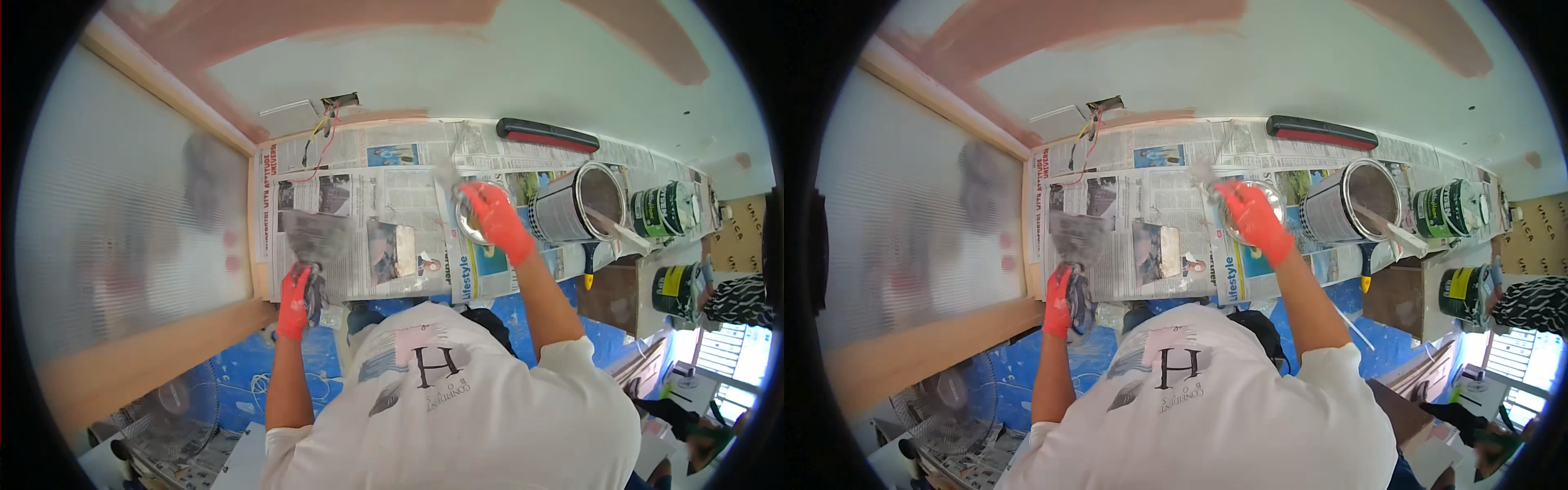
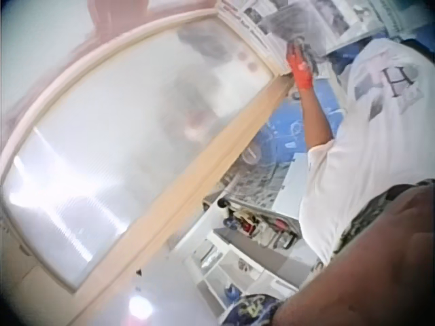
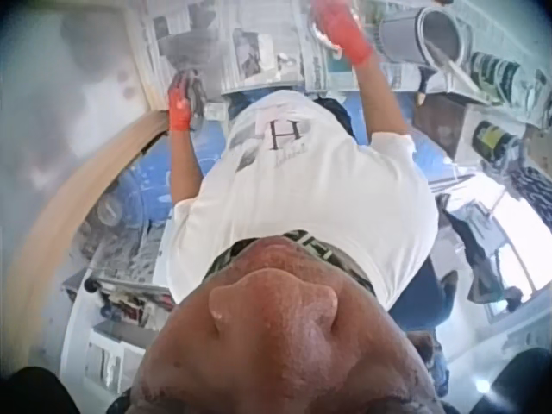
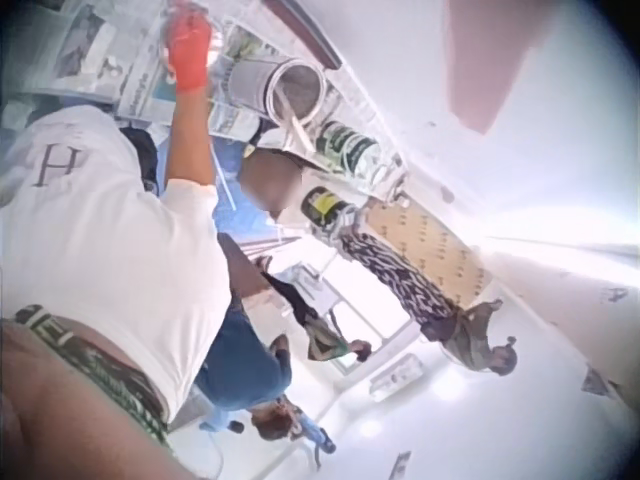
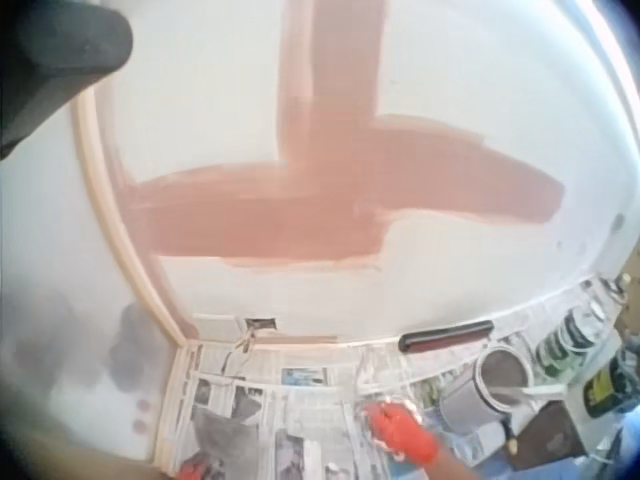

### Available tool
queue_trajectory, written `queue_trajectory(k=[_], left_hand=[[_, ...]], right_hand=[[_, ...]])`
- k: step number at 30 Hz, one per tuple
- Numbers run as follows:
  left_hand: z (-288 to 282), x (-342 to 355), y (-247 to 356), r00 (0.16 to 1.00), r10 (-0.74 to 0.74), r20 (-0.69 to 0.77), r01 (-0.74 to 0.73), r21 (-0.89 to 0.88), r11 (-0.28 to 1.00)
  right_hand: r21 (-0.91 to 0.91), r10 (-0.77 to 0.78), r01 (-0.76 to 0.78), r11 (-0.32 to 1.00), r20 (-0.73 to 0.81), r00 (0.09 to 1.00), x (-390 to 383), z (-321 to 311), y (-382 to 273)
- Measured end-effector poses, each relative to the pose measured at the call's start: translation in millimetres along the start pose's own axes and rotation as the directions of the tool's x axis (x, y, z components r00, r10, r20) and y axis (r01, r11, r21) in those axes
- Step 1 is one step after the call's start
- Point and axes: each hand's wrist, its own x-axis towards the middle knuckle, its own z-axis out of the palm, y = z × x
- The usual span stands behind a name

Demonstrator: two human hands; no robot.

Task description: The person applies joint compound to the seams of a wall using putty knives and a trowel, then scrapes excess material from the tools over a workbench covered in newspaper.

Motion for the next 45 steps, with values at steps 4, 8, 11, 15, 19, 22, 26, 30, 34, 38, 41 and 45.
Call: queue_trajectory(k=[4, 8, 11, 15, 19, 22, 26, 30, 34, 38, 41, 45], left_hand=[[38, 3, 89, 0.827, -0.2, 0.525, 0.469, -0.45, 0.76], [85, 2, 154, 0.819, -0.219, 0.53, 0.473, -0.408, 0.781], [91, -1, 152, 0.838, -0.143, 0.527, 0.429, -0.475, 0.768], [98, -7, 151, 0.885, -0.205, 0.418, 0.41, -0.492, 0.768], [115, -7, 174, 0.833, -0.165, 0.528, 0.413, -0.396, 0.82], [119, -13, 192, 0.859, -0.195, 0.474, 0.408, -0.402, 0.82], [99, -6, 188, 0.834, -0.126, 0.537, 0.45, -0.531, 0.718], [80, -20, 175, 0.819, -0.11, 0.563, 0.45, -0.512, 0.731], [53, -42, 124, 0.87, -0.122, 0.478, 0.388, -0.51, 0.768], [8, -55, 130, 0.848, 0.001, 0.53, 0.391, -0.627, 0.674], [-17, -69, 104, 0.813, 0.013, 0.582, 0.432, -0.617, 0.658], [-30, -91, 58, 0.874, -0.096, 0.476, 0.373, -0.532, 0.76]], right_hand=[[0.354, -0.14, 0.022, 0.935, 0.309, 0.941, -39, -17, -38], [0.499, -0.33, 0.196, 0.844, 0.196, 0.923, -51, -8, -41], [0.447, -0.019, -0.465, 0.764, 0.736, 0.676, -38, -17, -50], [0.331, -0.209, 0.208, 0.921, -0.032, 0.977, -90, 19, -27], [0.871, 0.06, -0.108, 0.48, 0.09, 0.994, -78, -6, -62], [0.812, 0.006, -0.086, 0.578, 0.101, 0.995, -93, 23, -51], [0.37, -0.178, 0.179, 0.912, -0.038, 0.983, -108, 61, -38], [0.778, 0.182, -0.172, 0.604, 0.076, 0.98, -75, -6, -122], [0.773, 0.045, -0.038, 0.634, 0.012, 0.999, -72, 24, -166], [0.422, -0.01, -0.107, 0.9, 0.264, 0.964, -88, 62, -173], [0.379, -0.071, 0.092, 0.921, -0.069, 0.995, -98, 76, -187], [0.452, 0.025, -0.024, 0.892, 0.004, 1.0, -95, 90, -238]])
